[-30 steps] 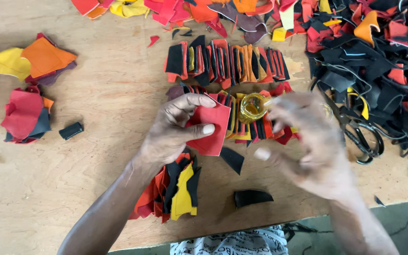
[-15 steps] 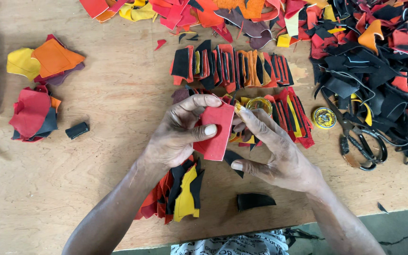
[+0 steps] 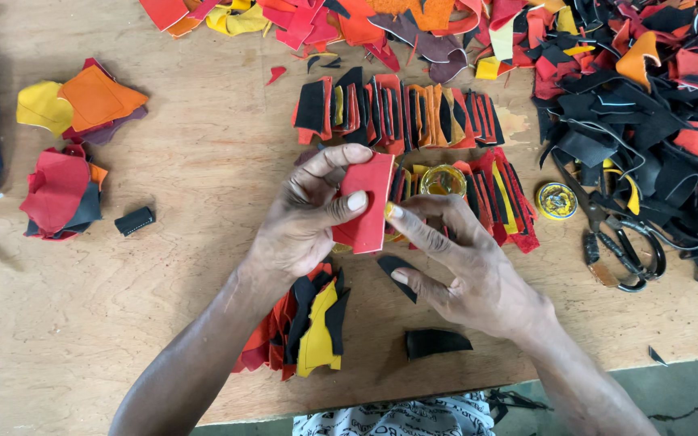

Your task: The person repeatedly picks up small, colorful fabric pieces from a pile on a wooden table. They apply a yellow adhesive from a small glass jar onto the edges of the fabric using their finger and then press the pieces together or set them aside.

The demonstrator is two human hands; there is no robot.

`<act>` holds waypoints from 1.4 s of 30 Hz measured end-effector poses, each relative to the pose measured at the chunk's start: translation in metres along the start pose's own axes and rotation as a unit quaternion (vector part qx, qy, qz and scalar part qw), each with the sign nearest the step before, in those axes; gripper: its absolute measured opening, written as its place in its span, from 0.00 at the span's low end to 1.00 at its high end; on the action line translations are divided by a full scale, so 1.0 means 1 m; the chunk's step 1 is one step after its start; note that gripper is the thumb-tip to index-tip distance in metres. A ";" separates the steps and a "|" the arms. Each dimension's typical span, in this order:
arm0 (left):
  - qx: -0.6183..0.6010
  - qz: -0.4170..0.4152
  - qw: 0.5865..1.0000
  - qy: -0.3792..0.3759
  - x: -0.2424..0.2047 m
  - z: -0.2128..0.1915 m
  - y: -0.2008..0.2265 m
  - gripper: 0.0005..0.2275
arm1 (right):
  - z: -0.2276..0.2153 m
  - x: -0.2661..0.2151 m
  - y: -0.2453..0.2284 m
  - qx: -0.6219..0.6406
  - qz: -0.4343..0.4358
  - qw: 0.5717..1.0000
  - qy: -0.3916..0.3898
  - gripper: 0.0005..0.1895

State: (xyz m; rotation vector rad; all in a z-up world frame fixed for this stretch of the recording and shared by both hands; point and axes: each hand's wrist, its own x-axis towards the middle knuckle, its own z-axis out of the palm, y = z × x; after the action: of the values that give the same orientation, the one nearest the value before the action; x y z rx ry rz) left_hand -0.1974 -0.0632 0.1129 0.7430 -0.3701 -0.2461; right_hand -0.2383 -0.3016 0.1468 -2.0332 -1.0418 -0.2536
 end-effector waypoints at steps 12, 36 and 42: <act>-0.006 0.007 1.000 -0.001 0.003 0.007 0.000 0.20 | 0.003 0.001 -0.006 -0.037 0.000 0.999 0.018 0.38; -0.006 -0.011 1.000 -0.024 -0.006 0.007 -0.003 0.20 | -0.001 0.015 0.010 -0.218 -0.036 0.971 0.095 0.40; -0.015 -0.012 1.000 -0.017 -0.010 0.010 -0.003 0.20 | 0.001 0.017 0.017 -0.103 -0.027 0.990 0.091 0.39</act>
State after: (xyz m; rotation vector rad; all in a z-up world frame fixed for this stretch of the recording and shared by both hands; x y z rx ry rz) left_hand -0.2106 -0.0682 0.1158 0.7157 -0.3886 -0.2869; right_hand -0.2150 -0.2963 0.1450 -2.1196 -0.9906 -0.5867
